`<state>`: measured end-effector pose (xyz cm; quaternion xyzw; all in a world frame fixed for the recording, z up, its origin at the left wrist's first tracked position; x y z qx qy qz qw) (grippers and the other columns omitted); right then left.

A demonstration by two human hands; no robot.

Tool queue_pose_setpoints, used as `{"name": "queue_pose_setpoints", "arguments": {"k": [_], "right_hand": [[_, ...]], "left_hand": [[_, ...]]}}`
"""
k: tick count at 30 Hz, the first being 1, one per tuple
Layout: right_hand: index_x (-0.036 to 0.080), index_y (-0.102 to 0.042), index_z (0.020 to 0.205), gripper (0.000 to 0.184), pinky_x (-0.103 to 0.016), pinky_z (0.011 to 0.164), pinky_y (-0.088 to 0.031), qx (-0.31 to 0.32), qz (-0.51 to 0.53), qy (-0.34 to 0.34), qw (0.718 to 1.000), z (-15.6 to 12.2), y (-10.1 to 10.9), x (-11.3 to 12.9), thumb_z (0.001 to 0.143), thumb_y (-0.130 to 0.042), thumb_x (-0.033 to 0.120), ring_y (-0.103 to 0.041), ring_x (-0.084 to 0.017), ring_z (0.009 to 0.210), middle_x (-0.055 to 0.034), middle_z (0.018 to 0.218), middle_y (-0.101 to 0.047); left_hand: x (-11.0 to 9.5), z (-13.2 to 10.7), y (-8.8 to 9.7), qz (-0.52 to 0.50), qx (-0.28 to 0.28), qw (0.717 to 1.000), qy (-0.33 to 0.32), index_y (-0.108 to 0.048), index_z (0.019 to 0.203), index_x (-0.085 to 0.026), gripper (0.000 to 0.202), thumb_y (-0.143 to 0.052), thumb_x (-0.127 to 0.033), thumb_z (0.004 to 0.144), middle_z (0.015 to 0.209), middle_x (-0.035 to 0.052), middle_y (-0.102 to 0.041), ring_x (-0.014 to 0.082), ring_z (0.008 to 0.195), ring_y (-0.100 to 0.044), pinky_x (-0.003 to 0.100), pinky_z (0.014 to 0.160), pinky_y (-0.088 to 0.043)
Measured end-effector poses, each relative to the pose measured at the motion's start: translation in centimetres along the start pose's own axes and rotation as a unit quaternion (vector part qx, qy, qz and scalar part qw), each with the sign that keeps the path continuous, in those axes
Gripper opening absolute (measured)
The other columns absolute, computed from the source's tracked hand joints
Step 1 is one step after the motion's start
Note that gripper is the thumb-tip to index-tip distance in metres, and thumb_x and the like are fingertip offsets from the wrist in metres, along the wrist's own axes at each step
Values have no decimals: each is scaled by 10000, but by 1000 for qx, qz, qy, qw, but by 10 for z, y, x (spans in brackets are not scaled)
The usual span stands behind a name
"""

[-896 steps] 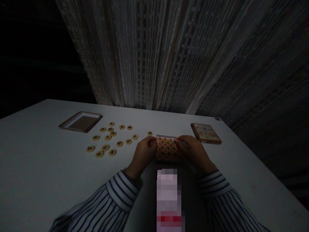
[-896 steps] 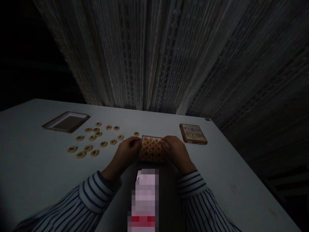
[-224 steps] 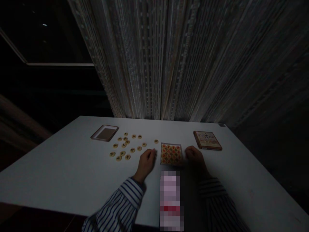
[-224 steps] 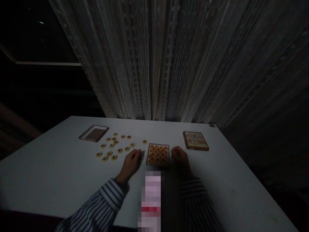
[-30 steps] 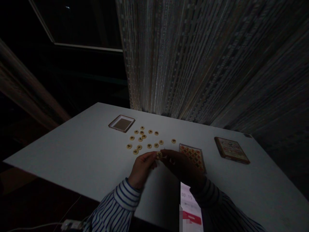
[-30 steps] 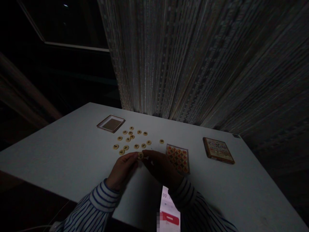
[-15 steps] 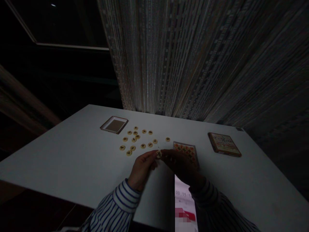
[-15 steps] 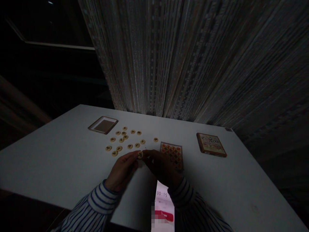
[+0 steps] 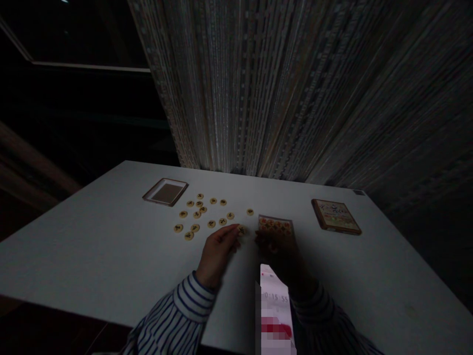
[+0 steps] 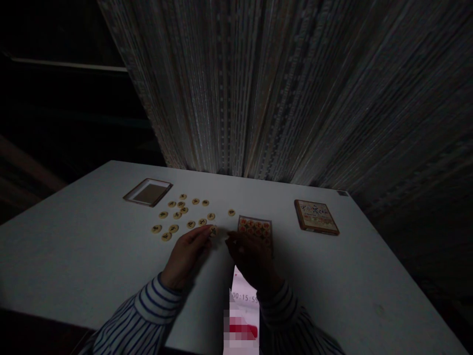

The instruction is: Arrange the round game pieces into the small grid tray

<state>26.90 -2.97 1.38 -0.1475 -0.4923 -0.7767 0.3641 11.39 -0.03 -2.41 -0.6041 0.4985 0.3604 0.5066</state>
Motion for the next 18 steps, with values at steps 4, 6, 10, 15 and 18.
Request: {"name": "queue_pose_setpoints", "arguments": {"k": [4,6,10,15,18], "right_hand": [[195,-640,949,201,-283,654,-535,-61,-3,9,998,-2,12,-9,855,-482,276,-649,-157,741,-55,829,-693],[198,-642,938,190,-280,657,-542,-80,-9,17,997,-3,14,-13,855,-481,256,-653,-156,745,-48,830,-695],[206,-644,956,203,-289,655,-556,-112,-23,28,993,-5,16,-18,858,-472,251,-661,-162,746,-46,856,-702],[186,-658,885,204,-265,570,-552,-150,-47,4,988,-8,28,-21,848,-486,289,-658,-162,648,-59,765,-704],[177,-660,826,219,-243,523,-541,-181,-52,-28,982,-9,40,-25,843,-483,306,-651,-156,601,-55,699,-697]], "left_hand": [[-2,4,-11,-10,6,1000,-1,-688,922,-138,364,-690,-385,654,620,1,-621,86,550,-508,203,548,-397],[-3,5,-19,-13,11,1000,-3,-692,902,-131,345,-690,-370,653,655,14,-635,90,568,-521,206,554,-407],[-2,9,-33,-12,23,1000,3,-695,892,-134,310,-677,-352,671,714,30,-657,92,593,-537,201,551,-413],[3,15,-43,-23,43,999,2,-695,898,-139,280,-665,-327,694,775,48,-671,99,633,-554,193,552,-419],[8,19,-44,-27,60,998,-2,-694,899,-147,269,-658,-329,704,795,47,-677,96,637,-555,194,564,-425]]}}
Point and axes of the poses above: each hand's wrist, its own z-axis towards the middle knuckle, its own y-axis out of the back of the hand, x = y × z, the point moved 6 cm from there along z, towards the middle knuckle
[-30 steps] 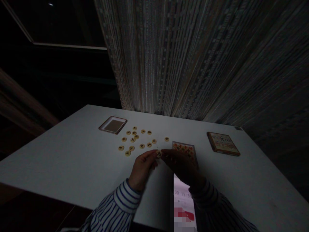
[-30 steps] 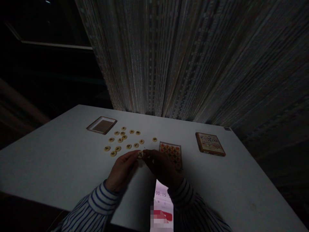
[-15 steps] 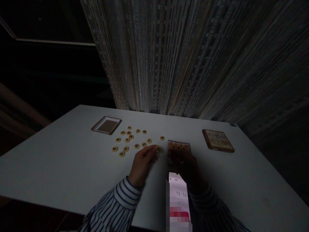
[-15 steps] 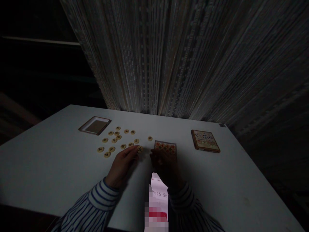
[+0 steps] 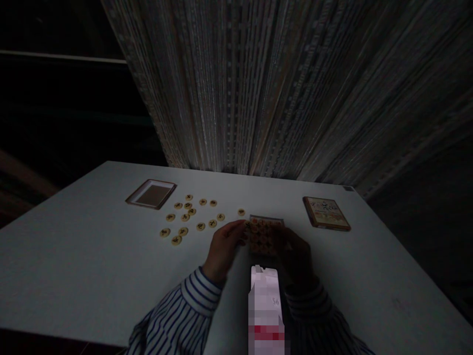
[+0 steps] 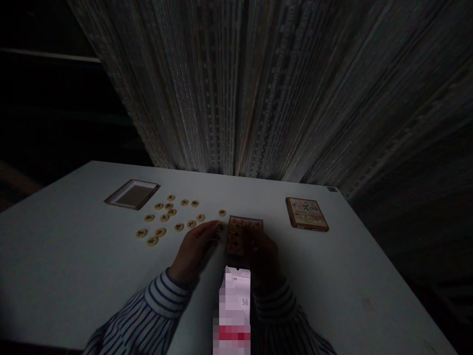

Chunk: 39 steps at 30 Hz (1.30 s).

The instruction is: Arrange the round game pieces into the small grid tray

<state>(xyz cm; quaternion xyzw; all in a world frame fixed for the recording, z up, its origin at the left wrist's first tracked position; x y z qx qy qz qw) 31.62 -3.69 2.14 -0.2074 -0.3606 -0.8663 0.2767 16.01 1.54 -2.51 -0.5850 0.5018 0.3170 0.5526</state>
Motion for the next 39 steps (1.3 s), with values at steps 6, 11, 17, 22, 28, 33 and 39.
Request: {"name": "queue_pose_setpoints", "arguments": {"k": [6,11,17,22,28,33,39], "right_hand": [[177,-659,849,198,-234,547,-544,-23,20,-32,999,2,12,-8,825,-494,285,-659,-155,647,-51,745,-707],[183,-656,849,179,-235,553,-544,-9,39,-43,998,1,10,-9,820,-505,274,-659,-153,652,-43,746,-708],[194,-657,855,131,-233,572,-535,44,61,-34,997,-3,-1,-8,806,-540,231,-649,-147,664,-42,761,-697],[213,-658,892,133,-254,620,-540,100,120,-12,988,-8,-12,-2,809,-555,194,-642,-144,719,-41,816,-685],[243,-661,946,164,-265,623,-557,116,155,8,981,-9,-16,2,818,-562,224,-650,-139,723,-33,852,-694],[239,-670,926,158,-279,613,-566,118,156,-12,981,-8,-16,-1,818,-556,261,-657,-147,716,-30,836,-703],[226,-671,876,136,-280,598,-555,119,153,-48,980,-11,-16,-6,810,-563,274,-655,-152,706,-31,800,-703]], "left_hand": [[19,-2,-1,-6,34,999,12,-696,892,-129,274,-666,-323,701,807,72,-686,116,659,-573,222,599,-439],[32,-9,-10,-43,84,994,54,-682,940,-111,320,-673,-322,700,874,107,-696,164,751,-611,291,726,-466],[36,-12,-14,-77,101,989,79,-674,949,-111,302,-667,-304,717,890,107,-696,185,803,-624,310,772,-470],[36,-12,-16,-96,103,987,76,-672,927,-97,283,-667,-286,717,876,110,-693,191,819,-628,312,795,-468],[35,-13,-16,-107,93,987,77,-671,904,-108,271,-686,-272,688,867,100,-696,190,800,-634,317,784,-475],[35,-13,-17,-112,101,985,79,-642,1024,-116,387,-700,-263,671,986,124,-679,223,881,-623,367,843,-461],[37,-16,-17,-94,114,986,82,-644,1039,-126,396,-705,-256,670,1028,133,-671,251,947,-610,402,885,-445]]}}
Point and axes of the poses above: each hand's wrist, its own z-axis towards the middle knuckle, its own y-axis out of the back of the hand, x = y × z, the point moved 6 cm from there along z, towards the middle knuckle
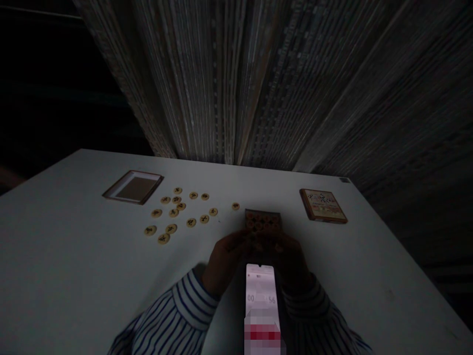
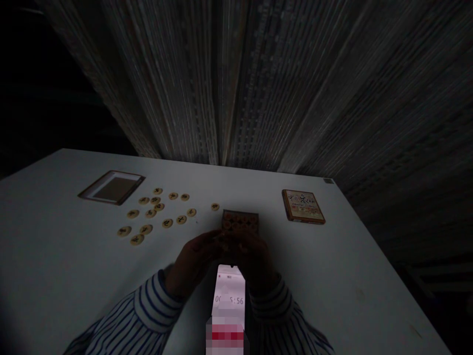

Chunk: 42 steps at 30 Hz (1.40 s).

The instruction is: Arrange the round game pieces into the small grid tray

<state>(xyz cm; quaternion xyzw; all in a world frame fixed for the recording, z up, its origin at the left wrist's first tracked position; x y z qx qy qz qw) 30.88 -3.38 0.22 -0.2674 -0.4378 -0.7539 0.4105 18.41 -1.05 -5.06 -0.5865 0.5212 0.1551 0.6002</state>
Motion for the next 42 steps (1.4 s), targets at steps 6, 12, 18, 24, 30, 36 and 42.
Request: {"name": "queue_pose_setpoints", "arguments": {"k": [6,12,18,24,30,36,42], "right_hand": [[218,-663,865,127,-257,594,-536,0,-2,11,1000,1,2,4,817,-551,253,-647,-142,698,-28,790,-696],[194,-654,821,101,-219,552,-509,-49,-66,16,996,5,11,9,798,-557,205,-634,-129,631,-24,721,-688],[190,-648,820,124,-229,548,-506,-63,-105,4,992,6,20,7,815,-531,231,-621,-131,622,-22,697,-670],[180,-641,849,128,-244,590,-522,-74,-106,-16,991,6,22,5,816,-532,238,-636,-138,668,-36,753,-691],[180,-644,821,138,-245,561,-517,-85,-108,-18,990,6,22,4,816,-525,248,-627,-135,627,-33,723,-688],[181,-640,834,128,-244,570,-517,-79,-102,-21,991,5,21,2,816,-536,253,-628,-134,643,-33,745,-689],[182,-639,824,167,-242,564,-517,-71,-116,-15,991,4,18,2,832,-507,286,-632,-139,645,-38,723,-683]], "left_hand": [[3,1,1,20,-1,1000,-6,-642,1007,-153,340,-698,-243,683,1001,107,-678,232,923,-620,380,848,-462],[1,1,1,28,-17,999,-12,-627,945,-155,315,-717,-225,652,924,79,-680,198,852,-625,334,778,-477],[0,-1,2,20,-47,999,-8,-603,877,-151,306,-738,-193,606,833,43,-661,157,781,-605,283,710,-471],[-1,0,2,34,-44,998,-17,-577,839,-159,283,-737,-185,607,755,16,-642,135,718,-590,266,667,-466],[2,1,4,27,-40,999,-7,-599,967,-158,384,-734,-199,610,887,67,-673,181,821,-613,312,741,-480],[4,2,6,45,-43,998,-16,-653,913,-158,314,-734,-208,614,873,54,-682,171,817,-616,294,743,-482],[2,1,7,63,-59,996,-15,-654,873,-158,292,-744,-220,603,831,43,-680,163,780,-620,293,729,-491]]}}
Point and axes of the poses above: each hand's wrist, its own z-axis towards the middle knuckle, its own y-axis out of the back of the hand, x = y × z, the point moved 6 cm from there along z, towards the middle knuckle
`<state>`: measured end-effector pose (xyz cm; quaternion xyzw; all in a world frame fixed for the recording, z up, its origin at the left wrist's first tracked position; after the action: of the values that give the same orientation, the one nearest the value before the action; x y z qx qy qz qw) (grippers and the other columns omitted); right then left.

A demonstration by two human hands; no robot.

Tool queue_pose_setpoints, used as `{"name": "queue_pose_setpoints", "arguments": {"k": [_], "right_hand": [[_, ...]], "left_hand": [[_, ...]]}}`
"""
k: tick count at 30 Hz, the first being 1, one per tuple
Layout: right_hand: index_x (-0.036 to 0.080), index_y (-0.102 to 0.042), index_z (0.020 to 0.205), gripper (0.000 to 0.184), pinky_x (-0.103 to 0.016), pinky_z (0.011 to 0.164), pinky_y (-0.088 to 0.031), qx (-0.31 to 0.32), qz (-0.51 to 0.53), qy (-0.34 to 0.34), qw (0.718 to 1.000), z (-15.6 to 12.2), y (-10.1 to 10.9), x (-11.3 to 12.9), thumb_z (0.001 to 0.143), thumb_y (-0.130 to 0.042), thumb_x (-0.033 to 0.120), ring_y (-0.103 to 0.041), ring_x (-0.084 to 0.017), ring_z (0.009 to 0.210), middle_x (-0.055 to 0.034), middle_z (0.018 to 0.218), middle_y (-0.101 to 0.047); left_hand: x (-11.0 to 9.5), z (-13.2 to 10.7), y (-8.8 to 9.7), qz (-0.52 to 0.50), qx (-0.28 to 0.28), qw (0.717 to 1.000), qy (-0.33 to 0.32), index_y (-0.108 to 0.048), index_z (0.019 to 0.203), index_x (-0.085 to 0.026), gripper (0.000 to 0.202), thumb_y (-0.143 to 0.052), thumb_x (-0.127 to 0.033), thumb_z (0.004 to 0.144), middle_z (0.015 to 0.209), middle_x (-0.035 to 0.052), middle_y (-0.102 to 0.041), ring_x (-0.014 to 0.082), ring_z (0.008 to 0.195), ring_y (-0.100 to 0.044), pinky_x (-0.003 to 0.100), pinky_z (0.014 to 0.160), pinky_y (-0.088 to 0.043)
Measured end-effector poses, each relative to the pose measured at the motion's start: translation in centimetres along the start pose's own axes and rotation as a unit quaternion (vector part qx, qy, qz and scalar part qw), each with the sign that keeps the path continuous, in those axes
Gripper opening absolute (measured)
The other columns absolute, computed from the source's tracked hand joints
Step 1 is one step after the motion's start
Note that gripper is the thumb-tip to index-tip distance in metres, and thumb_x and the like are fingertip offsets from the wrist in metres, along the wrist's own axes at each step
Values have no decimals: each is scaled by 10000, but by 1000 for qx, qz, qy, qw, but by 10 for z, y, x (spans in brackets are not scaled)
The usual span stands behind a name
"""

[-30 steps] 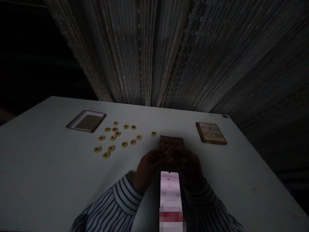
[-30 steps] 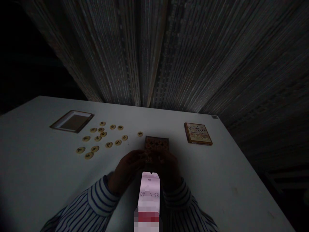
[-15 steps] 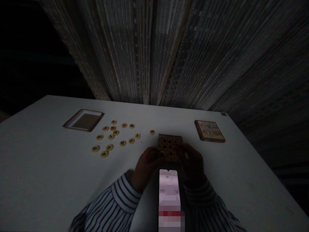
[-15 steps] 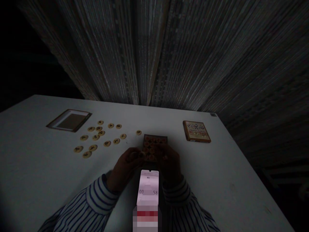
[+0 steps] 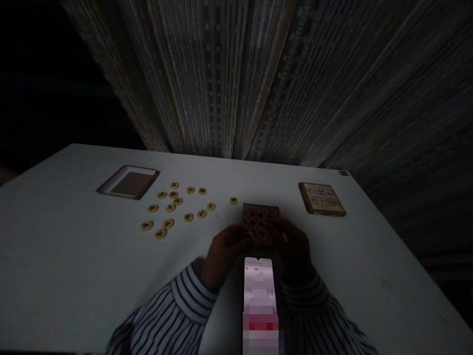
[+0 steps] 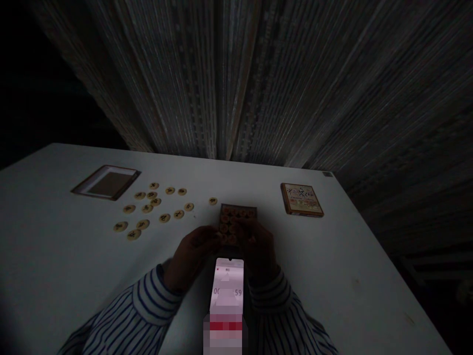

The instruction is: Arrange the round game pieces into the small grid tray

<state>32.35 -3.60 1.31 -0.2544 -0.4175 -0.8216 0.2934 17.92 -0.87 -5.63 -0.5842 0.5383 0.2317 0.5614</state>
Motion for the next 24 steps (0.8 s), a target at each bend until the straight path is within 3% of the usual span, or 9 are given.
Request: {"name": "queue_pose_setpoints", "arguments": {"k": [10,24], "right_hand": [[184,-631,820,152,-245,567,-521,-6,12,19,1000,0,0,1,832,-511,277,-630,-136,641,-32,719,-678],[177,-635,790,147,-220,546,-501,-12,-6,4,1000,3,7,2,823,-526,270,-613,-123,603,-23,682,-669]], "left_hand": [[-3,0,0,40,0,999,-5,-649,838,-140,236,-714,-267,650,815,62,-680,171,753,-619,298,693,-490],[-4,-1,-2,42,6,999,-6,-639,782,-138,181,-696,-269,671,683,17,-638,124,630,-581,257,614,-460]]}}
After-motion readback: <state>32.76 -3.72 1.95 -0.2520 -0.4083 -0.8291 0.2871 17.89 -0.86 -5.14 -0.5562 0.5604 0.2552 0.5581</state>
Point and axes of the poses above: each hand's wrist, its own z-axis towards the middle knuckle, its own y-axis out of the back of the hand, x = y × z, the point moved 6 cm from there along z, towards the middle knuckle
